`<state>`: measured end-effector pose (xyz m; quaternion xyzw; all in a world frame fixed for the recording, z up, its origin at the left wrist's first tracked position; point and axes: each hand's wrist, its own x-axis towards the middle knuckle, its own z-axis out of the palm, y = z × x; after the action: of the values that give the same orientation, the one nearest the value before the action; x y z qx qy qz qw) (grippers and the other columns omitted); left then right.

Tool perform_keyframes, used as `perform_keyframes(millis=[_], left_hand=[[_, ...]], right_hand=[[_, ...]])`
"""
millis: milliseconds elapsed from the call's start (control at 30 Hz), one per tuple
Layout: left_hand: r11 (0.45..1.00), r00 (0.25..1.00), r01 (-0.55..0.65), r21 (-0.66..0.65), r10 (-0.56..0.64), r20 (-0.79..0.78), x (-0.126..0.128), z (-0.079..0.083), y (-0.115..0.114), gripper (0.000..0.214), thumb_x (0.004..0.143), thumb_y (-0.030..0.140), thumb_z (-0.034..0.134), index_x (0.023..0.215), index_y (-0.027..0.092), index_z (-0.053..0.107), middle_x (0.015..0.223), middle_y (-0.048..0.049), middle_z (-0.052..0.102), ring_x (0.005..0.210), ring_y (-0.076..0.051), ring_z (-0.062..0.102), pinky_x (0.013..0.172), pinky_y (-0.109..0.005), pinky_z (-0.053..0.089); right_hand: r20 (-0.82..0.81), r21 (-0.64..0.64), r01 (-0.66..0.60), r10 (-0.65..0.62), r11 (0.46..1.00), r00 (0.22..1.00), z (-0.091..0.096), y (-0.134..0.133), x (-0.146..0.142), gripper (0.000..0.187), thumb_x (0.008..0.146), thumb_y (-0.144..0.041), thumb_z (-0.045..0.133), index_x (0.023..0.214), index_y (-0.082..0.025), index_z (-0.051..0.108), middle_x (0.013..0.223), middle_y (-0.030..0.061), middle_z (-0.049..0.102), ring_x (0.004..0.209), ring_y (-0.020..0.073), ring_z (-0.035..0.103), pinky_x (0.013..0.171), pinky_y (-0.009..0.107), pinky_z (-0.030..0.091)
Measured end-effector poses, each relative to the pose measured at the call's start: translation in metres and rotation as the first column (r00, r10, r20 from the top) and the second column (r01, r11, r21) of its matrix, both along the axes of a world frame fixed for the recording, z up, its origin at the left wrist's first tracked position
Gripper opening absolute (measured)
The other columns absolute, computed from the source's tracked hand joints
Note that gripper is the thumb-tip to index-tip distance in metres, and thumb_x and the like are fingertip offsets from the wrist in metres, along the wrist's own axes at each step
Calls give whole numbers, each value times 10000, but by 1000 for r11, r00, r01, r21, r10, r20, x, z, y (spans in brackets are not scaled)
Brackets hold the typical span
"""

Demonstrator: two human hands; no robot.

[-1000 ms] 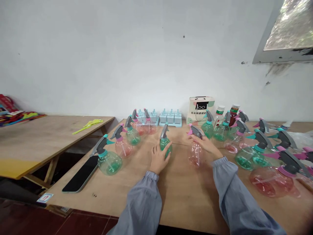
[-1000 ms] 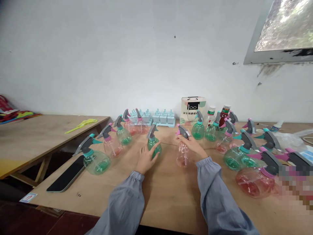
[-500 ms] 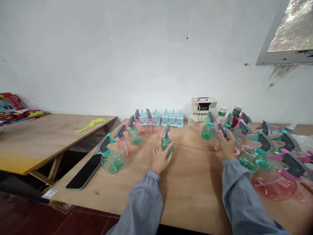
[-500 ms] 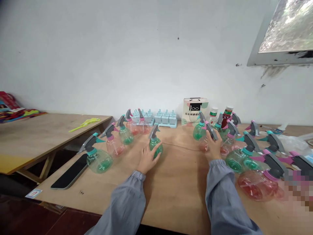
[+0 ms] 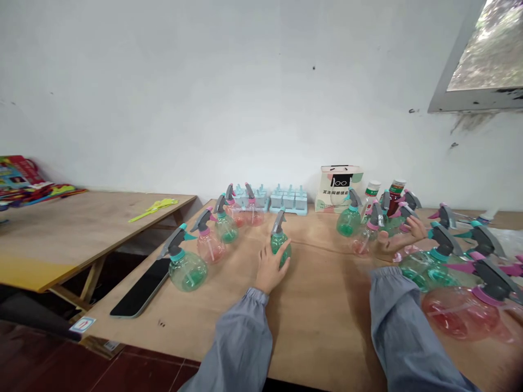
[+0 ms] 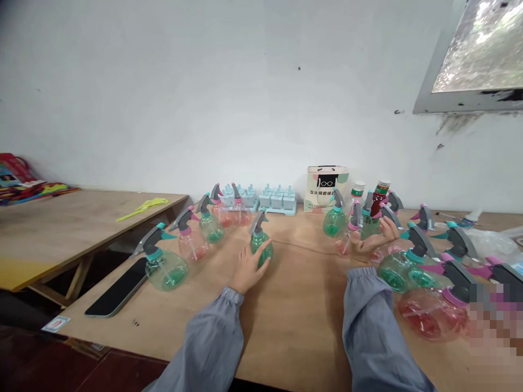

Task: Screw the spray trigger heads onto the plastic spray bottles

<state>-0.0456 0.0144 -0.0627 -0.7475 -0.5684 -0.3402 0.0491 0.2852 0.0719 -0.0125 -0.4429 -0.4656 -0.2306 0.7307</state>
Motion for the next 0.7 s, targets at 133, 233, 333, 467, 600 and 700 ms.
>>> perform_keyframes(millis=[133,233,333,467,600,700], left_hand=[[995,990,-93,40,88,114,20,-5,-9,566,910,265,568,1468,314,482,1639,-158,199,1434,-386,369,1076,-544,404],[998,994,-46,51,40,105,35,-9,-20,589,897,235,576,1470,319,471,1666,-153,136,1501,-398,253,1101,-591,356],[988,987,152,22,-153,56,44,-18,-32,602,876,194,580,1455,321,476,1683,-139,84,1544,-393,117,1118,-621,317],[927,921,372,51,-375,102,46,-27,-43,503,864,129,510,1344,277,524,1663,-137,180,1543,-330,173,1155,-621,277],[943,878,227,241,-306,368,32,-4,-14,372,897,163,478,1264,221,509,1563,-163,348,1478,-266,334,1186,-537,294],[992,850,6,128,-72,522,10,36,41,416,876,239,561,1290,231,518,1540,-145,349,1487,-297,299,1196,-516,282]], right_hand=[[273,44,-203,184,978,944,18,-9,-49,328,928,-519,492,984,-221,614,988,110,631,993,283,629,931,525,493],[346,-296,-404,492,865,799,14,-13,-96,239,927,-440,548,998,-228,632,964,80,673,951,246,649,919,469,510],[164,-522,-561,721,643,673,-1,-11,-128,632,807,-535,701,1322,-228,503,1272,138,606,1184,287,592,1008,494,487],[-57,-581,-704,842,408,536,-15,-6,-134,799,759,-561,745,1395,-247,377,1380,154,521,1319,278,512,1078,476,459],[-98,-579,-727,853,370,513,-17,-4,-127,698,820,-527,690,1366,-271,340,1334,153,553,1315,250,533,1046,444,495],[-111,-555,-747,858,365,502,-17,-5,-128,721,833,-529,665,1385,-285,270,1410,176,502,1364,247,502,1035,437,504]])
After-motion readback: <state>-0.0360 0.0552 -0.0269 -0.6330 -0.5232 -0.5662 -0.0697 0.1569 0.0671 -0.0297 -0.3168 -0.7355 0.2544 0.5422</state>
